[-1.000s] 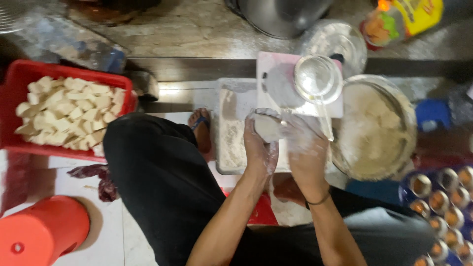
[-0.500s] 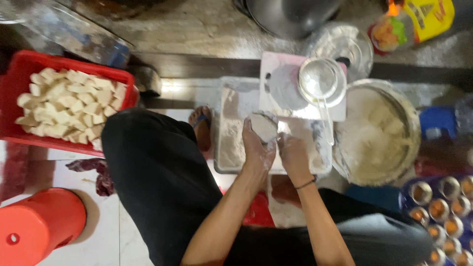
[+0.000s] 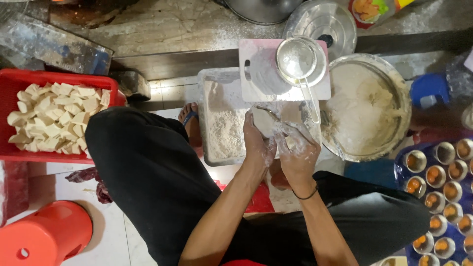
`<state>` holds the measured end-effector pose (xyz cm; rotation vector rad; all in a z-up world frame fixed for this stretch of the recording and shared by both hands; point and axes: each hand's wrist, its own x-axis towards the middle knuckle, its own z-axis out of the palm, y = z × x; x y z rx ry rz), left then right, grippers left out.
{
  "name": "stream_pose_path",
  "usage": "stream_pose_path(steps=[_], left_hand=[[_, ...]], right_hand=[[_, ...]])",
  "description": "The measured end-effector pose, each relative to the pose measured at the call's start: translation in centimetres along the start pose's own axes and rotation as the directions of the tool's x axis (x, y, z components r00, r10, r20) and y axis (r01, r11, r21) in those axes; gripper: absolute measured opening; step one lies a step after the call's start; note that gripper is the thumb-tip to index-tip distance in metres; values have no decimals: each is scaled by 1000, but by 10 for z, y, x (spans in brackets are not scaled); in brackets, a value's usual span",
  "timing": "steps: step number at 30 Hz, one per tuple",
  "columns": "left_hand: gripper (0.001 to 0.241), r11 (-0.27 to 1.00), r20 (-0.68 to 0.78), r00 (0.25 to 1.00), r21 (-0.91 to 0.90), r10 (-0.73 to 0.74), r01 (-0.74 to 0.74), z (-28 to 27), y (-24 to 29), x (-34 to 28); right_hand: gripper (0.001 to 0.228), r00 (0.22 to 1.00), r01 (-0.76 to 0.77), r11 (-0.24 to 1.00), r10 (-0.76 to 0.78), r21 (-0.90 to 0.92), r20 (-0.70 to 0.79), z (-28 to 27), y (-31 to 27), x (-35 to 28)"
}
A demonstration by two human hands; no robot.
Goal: The person shapes dough by hand, fills it with egg yolk, and seals it before placing it into a large pot of water.
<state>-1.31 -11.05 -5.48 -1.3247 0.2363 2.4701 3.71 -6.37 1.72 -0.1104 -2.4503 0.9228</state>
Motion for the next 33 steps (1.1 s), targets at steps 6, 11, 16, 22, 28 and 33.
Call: stream_pose_path(steps=[6,11,16,22,28,33], left_hand=[[39,997,29,1000,78,-4,2,-5,2,-7],[35,994,99,995,112,-8,-3,0,2,-14],[30,995,134,991,96,22,-35,3,3,-22],[27,970,199,971,178,130,-166,-10,4,3],[21,934,227,952,243,207,-261,-17,9,15],[24,927,182,954,251,239,-280,2,21,-5]], right_hand=[[11,993,117,992,-118,-49,-21,-5,-13,10],[11,996,85,995,-84,56,-23,-5,-26,14],[9,997,74,996,-74,49,8,-8,-32,20],[14,996,79,995,-82,63,46,3,-34,26],[15,991,77,995,-84,65,107,13,-43,34],[15,978,97,993,-107,60,181,25,-44,46]])
